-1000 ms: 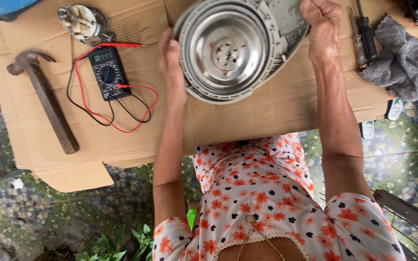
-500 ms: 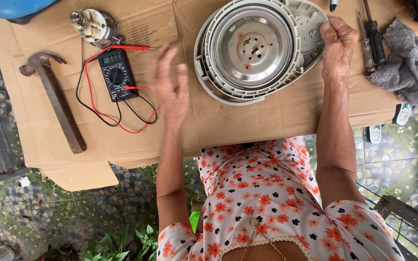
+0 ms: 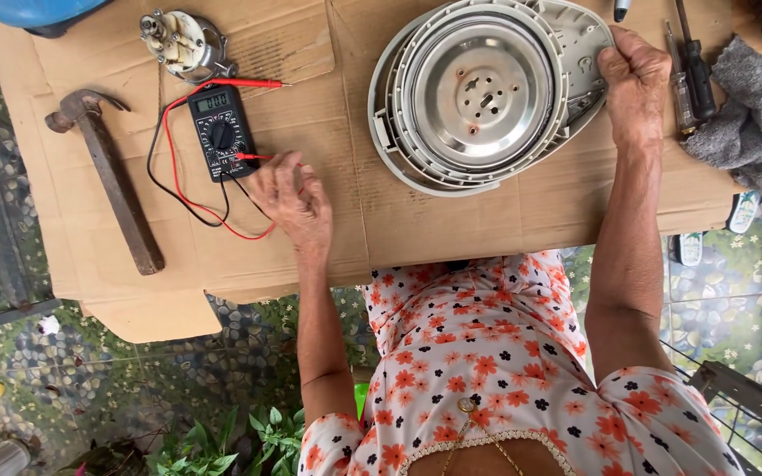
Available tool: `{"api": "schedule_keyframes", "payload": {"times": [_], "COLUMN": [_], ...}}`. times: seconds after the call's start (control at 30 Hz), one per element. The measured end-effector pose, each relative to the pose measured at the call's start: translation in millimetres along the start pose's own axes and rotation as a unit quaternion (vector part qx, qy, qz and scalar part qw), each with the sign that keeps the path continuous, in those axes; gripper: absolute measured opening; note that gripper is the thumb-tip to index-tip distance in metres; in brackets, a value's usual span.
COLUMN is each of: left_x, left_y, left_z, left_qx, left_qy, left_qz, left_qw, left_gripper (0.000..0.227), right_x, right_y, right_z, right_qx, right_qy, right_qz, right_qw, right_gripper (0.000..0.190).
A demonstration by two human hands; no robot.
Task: Cleaning the internal components and lid of a rice cooker using a brush and a cloth.
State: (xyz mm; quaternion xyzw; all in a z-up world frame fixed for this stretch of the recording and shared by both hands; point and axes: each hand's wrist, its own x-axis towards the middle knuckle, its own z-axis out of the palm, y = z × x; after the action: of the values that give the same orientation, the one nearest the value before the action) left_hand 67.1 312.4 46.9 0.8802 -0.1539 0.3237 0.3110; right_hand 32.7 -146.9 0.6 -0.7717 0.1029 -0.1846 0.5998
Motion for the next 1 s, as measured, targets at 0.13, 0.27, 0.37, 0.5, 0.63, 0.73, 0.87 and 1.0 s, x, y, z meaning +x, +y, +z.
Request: {"api": "schedule_keyframes", "payload": {"times": [0.13,0.27,0.37,0.5,0.63,0.73,0.87,1.0], "left_x": [-12.3,0.1,17.4,34.3,66.9,94.4,97.9,102.4], "left_y": [9.2,29.3,45.1,40.3,37.6,59.7,54.2,58.2], "left_z": [35.4,50.9,49.4,66.4,88.6,77.1,84.6,78.7], "left_qx": [0.002,-0.036,-0.170,-0.265,-0.239,-0.237,-0.268,-0.314], "left_qy": [-0.028,-0.072,-0.116,-0.143,-0.282,-0.322,-0.309,-0.274], "left_qz": [0.045,0.030,0.006,-0.117,-0.192,-0.124,-0.069,-0.023], "left_qw": [0.999,0.996,0.979,0.946,0.909,0.908,0.910,0.909], "left_gripper": [0.026,0.027,0.022,0.042,0.064,0.053,0.051,0.052], "right_x": [-0.1,-3.8,-6.4,-18.8,-40.2,-48.4,-57.5,-58.0], "right_y": [-26.0,-26.2,-27.9,-44.0,-44.1,-51.7,-63.9,-51.1], "right_z": [2.5,1.2,2.3,10.5,12.2,13.1,13.6,8.9], "right_qx": [-0.029,-0.048,-0.070,-0.030,-0.005,-0.180,-0.263,-0.203], "right_qy": [-0.030,-0.041,-0.012,-0.010,0.019,0.040,0.057,0.041], "right_qz": [0.016,-0.012,0.003,-0.030,0.006,-0.145,-0.155,-0.120], "right_qw": [0.999,0.998,0.997,0.999,1.000,0.972,0.950,0.971], "right_gripper": [0.032,0.036,0.034,0.061,0.055,0.054,0.050,0.050]}}
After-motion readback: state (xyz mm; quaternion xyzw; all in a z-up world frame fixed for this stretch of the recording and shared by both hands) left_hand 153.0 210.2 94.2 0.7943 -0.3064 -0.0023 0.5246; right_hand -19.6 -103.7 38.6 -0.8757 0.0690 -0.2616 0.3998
